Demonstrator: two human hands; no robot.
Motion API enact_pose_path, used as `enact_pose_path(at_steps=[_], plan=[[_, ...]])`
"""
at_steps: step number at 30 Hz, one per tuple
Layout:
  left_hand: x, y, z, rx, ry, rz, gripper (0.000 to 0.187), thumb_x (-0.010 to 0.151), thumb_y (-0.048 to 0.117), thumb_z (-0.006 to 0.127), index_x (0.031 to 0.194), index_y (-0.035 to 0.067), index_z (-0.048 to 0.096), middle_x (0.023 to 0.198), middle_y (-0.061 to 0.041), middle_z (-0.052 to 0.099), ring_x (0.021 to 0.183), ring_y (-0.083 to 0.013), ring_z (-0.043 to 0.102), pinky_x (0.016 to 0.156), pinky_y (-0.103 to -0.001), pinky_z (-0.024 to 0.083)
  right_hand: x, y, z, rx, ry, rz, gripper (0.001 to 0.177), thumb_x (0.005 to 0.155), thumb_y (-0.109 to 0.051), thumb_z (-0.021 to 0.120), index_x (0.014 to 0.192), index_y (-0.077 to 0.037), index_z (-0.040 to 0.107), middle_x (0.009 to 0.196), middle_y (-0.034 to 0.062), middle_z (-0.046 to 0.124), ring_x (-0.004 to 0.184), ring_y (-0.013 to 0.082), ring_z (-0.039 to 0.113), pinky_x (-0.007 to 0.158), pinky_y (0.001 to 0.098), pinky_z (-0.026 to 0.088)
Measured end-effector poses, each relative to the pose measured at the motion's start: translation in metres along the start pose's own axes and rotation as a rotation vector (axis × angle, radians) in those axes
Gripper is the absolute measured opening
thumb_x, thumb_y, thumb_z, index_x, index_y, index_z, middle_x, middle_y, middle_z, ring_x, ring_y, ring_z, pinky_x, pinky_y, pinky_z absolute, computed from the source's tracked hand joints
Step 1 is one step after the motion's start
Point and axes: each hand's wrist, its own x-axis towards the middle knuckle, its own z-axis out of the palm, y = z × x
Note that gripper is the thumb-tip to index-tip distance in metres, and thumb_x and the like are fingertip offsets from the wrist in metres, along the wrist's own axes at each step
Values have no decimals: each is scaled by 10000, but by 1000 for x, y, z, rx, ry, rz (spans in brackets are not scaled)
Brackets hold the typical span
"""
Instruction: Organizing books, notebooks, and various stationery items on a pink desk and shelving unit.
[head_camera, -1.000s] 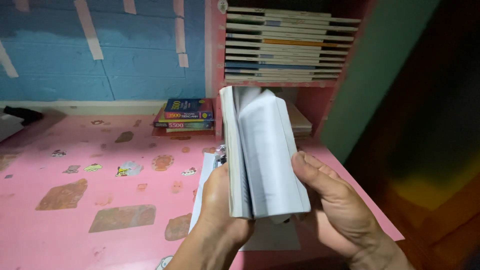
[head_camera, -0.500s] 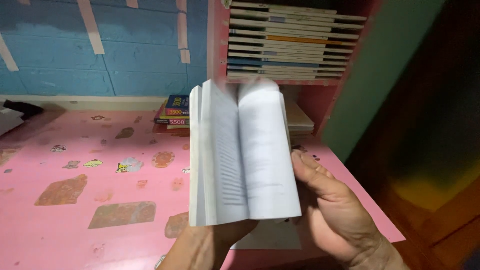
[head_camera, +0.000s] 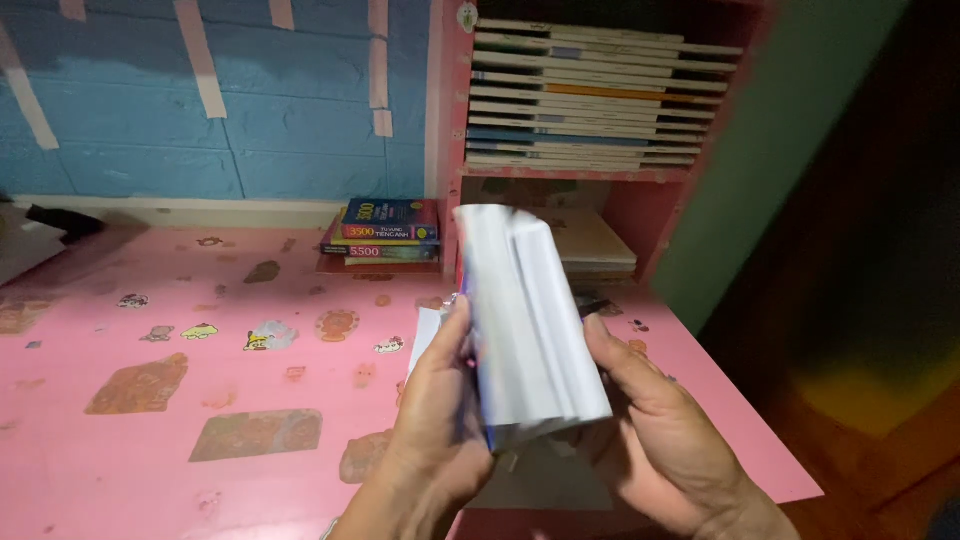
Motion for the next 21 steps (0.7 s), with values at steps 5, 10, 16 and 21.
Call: enact_pose_path(at_steps=[5, 10, 16, 21], plan=[[-14, 7, 17, 165, 282, 51, 400, 1034, 298, 516, 1282, -1, 609, 1110, -204, 661, 952, -255, 610, 850, -401, 503, -8, -5, 11, -300, 260, 29, 682, 976, -423, 347, 1396, 19, 653, 1186, 276, 676, 975, 335, 534, 764, 509, 410], [-16, 12, 15, 229, 285, 60, 326, 1057, 224, 481, 1265, -12, 570, 1142, -223, 641, 1012, -284, 607, 899, -459, 486, 5, 9, -35, -489, 60, -109, 478, 982, -223, 516, 1306, 79, 695, 1019, 223, 769, 831, 228, 677, 626, 369, 568], [-17, 22, -35, 459, 193, 44, 297, 991, 178, 627, 1221, -5, 668, 871, -187, 616, 585, -210, 515, 516, -305, 402, 4, 13, -54, -585, 154, -121, 493, 942, -183, 591, 1334, 73, 746, 883, 236, 804, 688, 253, 695, 506, 353, 578], [-11, 32, -70, 353, 43, 88, 161, 985, 112, 674, 1112, 13, 660, 640, -64, 482, 477, -116, 420, 521, -345, 443, 7, 14, -58, -610, 263, -56, 460, 903, -145, 659, 1264, 113, 782, 884, 288, 796, 599, 288, 671, 444, 364, 556]])
